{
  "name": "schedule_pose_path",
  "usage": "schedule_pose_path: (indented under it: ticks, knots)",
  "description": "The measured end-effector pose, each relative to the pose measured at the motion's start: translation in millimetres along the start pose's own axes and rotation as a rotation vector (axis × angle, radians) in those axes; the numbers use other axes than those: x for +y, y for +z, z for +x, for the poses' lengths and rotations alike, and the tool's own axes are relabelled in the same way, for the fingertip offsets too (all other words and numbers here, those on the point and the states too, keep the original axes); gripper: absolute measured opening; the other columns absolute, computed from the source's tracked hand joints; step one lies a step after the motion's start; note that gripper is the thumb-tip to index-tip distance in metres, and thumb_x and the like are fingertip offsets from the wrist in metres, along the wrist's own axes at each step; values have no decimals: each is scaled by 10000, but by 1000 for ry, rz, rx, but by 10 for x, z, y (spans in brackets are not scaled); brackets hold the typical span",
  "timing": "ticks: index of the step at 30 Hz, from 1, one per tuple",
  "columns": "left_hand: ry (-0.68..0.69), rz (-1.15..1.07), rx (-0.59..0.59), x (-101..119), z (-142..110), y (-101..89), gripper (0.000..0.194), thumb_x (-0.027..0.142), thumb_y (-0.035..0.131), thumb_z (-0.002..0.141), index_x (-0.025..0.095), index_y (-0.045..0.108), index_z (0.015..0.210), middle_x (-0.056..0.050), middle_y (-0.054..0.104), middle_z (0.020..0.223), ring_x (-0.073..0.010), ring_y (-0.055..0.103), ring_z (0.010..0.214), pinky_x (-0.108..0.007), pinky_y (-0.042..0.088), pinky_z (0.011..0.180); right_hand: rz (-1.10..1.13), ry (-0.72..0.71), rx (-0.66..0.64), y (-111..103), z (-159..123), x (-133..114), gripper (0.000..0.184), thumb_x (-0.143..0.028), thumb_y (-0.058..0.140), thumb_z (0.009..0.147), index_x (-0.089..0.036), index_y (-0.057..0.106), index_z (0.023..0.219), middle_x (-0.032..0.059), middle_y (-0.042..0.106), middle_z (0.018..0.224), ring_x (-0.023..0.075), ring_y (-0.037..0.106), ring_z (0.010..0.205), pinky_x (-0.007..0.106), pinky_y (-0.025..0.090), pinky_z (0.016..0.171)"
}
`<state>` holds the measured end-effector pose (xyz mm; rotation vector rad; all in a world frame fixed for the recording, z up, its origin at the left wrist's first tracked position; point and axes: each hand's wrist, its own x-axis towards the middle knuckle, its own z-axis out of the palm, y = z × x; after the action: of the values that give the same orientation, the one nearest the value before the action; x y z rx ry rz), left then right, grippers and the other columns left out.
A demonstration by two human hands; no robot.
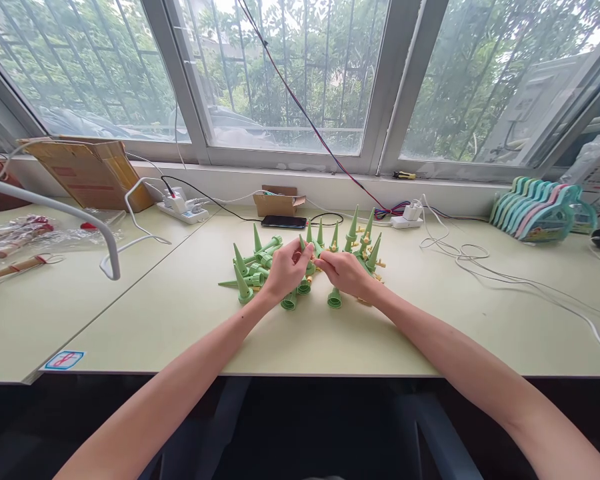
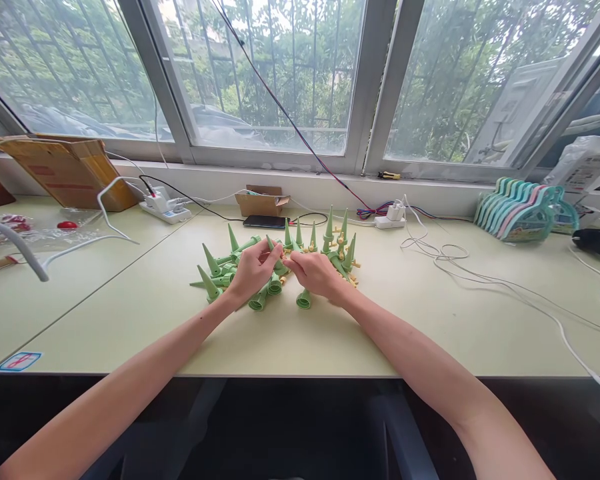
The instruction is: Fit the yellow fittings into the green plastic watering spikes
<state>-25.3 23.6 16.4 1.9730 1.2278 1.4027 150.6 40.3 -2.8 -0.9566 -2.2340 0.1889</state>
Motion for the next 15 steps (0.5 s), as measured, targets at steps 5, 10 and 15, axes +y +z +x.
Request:
schedule_pose_path:
  ticks: [5,10,15]
  knots:
    - [-8,-9,-6,18,-5,-5,337,473,521,917,176,571,766,5,551,634,-107,444,539,-252,355,532,-31,13,-18,-7,1,-31,423,-428,326,1014,-209,303,654,-49,319,548,95,223,509,254,196,537]
    - [-2,-9,-1,10,-5,-2,325,462,525,916,177,567,766,12,525,626,-101,419,523,-251,335,513,-1,31,-4,-11,2,-25,394,-426,353,1010,-213,318,681,-51,340,554,97,242,509,244,210,538]
    - [1,-10,-7,-19,-6,7,316,448,519,923,178,562,764,14,512,625,-99,397,519,-253,318,507,19,31,6,-15,5,-30,343,-402,356,1009,-216,338,721,-45,375,586,98,283,520,240,220,541]
